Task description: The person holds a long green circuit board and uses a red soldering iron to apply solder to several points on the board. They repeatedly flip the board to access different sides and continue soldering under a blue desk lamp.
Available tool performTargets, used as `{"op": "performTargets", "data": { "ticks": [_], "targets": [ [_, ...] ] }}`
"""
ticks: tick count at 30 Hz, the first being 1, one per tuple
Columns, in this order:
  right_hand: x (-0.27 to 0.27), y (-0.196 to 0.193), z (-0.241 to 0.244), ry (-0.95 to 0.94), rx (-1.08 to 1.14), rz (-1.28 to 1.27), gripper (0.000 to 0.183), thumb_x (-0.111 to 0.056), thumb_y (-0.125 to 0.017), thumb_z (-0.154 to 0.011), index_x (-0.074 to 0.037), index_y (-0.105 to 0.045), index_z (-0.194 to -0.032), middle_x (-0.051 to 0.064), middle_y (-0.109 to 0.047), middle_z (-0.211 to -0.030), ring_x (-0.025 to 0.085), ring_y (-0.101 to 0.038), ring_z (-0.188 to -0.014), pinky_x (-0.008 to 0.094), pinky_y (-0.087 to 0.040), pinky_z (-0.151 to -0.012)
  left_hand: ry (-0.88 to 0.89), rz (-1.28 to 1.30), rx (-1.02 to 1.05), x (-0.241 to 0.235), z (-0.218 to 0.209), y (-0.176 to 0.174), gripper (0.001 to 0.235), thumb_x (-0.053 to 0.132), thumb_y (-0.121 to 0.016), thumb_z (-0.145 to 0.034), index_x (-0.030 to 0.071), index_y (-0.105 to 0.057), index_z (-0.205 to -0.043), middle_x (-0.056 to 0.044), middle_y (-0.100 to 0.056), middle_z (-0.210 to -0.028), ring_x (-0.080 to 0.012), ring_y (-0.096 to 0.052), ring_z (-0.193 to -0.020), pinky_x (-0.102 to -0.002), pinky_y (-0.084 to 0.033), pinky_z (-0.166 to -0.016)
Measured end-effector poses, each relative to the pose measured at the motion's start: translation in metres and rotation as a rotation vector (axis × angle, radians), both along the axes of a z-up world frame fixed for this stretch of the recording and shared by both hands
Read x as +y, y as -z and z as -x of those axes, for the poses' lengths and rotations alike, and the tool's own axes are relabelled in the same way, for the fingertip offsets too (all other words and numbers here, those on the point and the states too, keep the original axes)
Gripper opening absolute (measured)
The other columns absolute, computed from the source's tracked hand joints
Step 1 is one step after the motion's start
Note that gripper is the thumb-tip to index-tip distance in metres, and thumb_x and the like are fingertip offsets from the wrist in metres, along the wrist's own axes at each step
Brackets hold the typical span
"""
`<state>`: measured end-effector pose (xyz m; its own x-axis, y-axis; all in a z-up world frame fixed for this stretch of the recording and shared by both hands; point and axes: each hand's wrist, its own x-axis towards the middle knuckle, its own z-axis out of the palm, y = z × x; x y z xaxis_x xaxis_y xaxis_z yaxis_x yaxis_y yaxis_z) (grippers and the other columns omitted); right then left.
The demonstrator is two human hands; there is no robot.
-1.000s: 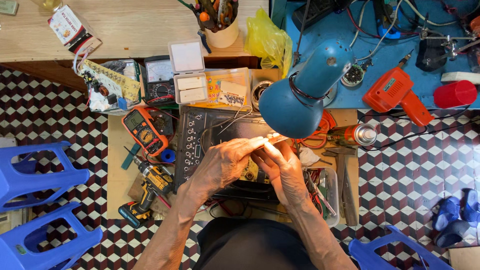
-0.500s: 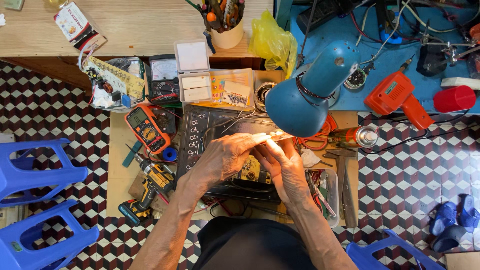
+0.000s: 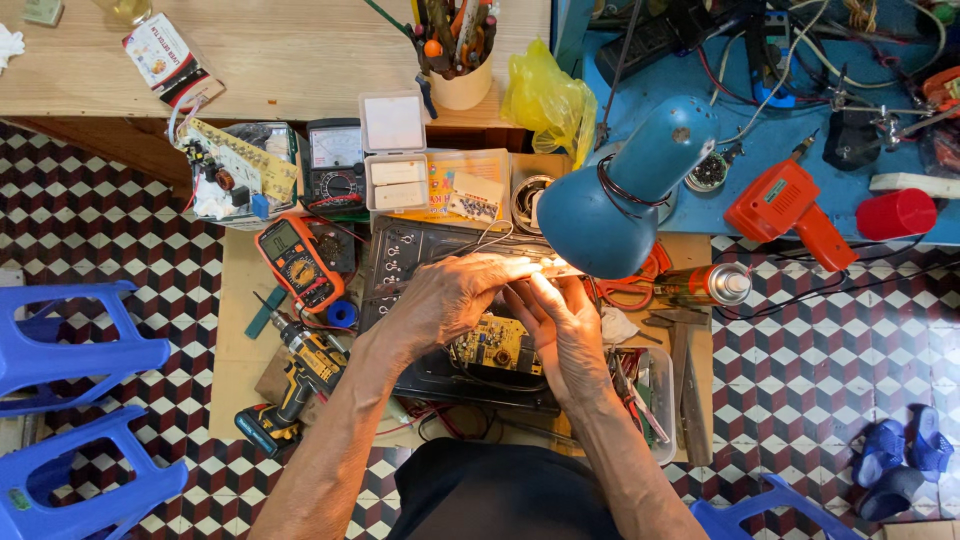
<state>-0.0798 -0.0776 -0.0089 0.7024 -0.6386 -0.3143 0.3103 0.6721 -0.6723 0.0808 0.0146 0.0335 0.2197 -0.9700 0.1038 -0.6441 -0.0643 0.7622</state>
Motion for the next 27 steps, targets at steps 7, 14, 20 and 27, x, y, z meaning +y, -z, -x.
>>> {"op": "performTargets", "data": {
  "ticks": [7,14,20,27],
  "targets": [
    [0.003,0.002,-0.001,0.005,0.039,0.017,0.048,-0.017,-0.069,-0.094,-0.001,-0.047,-0.134,0.014,-0.061,-0.131,0.027,-0.063,-0.123,0.045,-0.048,-0.111,-0.013,-0.039,0.041,0.003,-0.002,0.008,0.039,0.014,-0.062,-0.095,0.022,-0.065,-0.134,-0.006,-0.073,-0.124,-0.0305,-0.070,-0.109,-0.042,-0.057,-0.092],
    [0.005,0.001,0.002,0.010,0.021,0.017,0.047,-0.017,-0.068,-0.095,-0.003,-0.048,-0.135,0.015,-0.062,-0.132,0.028,-0.063,-0.125,0.044,-0.050,-0.114,-0.034,-0.138,0.078,0.002,-0.002,0.019,0.048,0.012,-0.064,-0.090,0.012,-0.054,-0.138,-0.013,-0.069,-0.127,-0.0340,-0.069,-0.111,-0.046,-0.056,-0.091],
    [0.004,0.001,0.006,0.006,-0.003,0.036,0.047,-0.015,-0.067,-0.097,-0.003,-0.048,-0.138,0.015,-0.062,-0.133,0.028,-0.062,-0.125,0.043,-0.050,-0.114,-0.019,-0.096,0.089,0.001,-0.002,0.017,0.054,0.009,-0.066,-0.088,0.010,-0.050,-0.140,-0.016,-0.069,-0.124,-0.0364,-0.069,-0.108,-0.049,-0.054,-0.090],
    [0.003,0.002,0.010,0.028,0.009,0.019,0.049,-0.014,-0.066,-0.096,-0.005,-0.049,-0.141,0.012,-0.061,-0.134,0.026,-0.062,-0.125,0.043,-0.051,-0.113,-0.012,-0.056,0.072,-0.001,-0.001,0.012,0.057,0.011,-0.070,-0.088,0.009,-0.049,-0.141,-0.017,-0.070,-0.120,-0.0355,-0.069,-0.111,-0.048,-0.054,-0.091]
  ]
}}
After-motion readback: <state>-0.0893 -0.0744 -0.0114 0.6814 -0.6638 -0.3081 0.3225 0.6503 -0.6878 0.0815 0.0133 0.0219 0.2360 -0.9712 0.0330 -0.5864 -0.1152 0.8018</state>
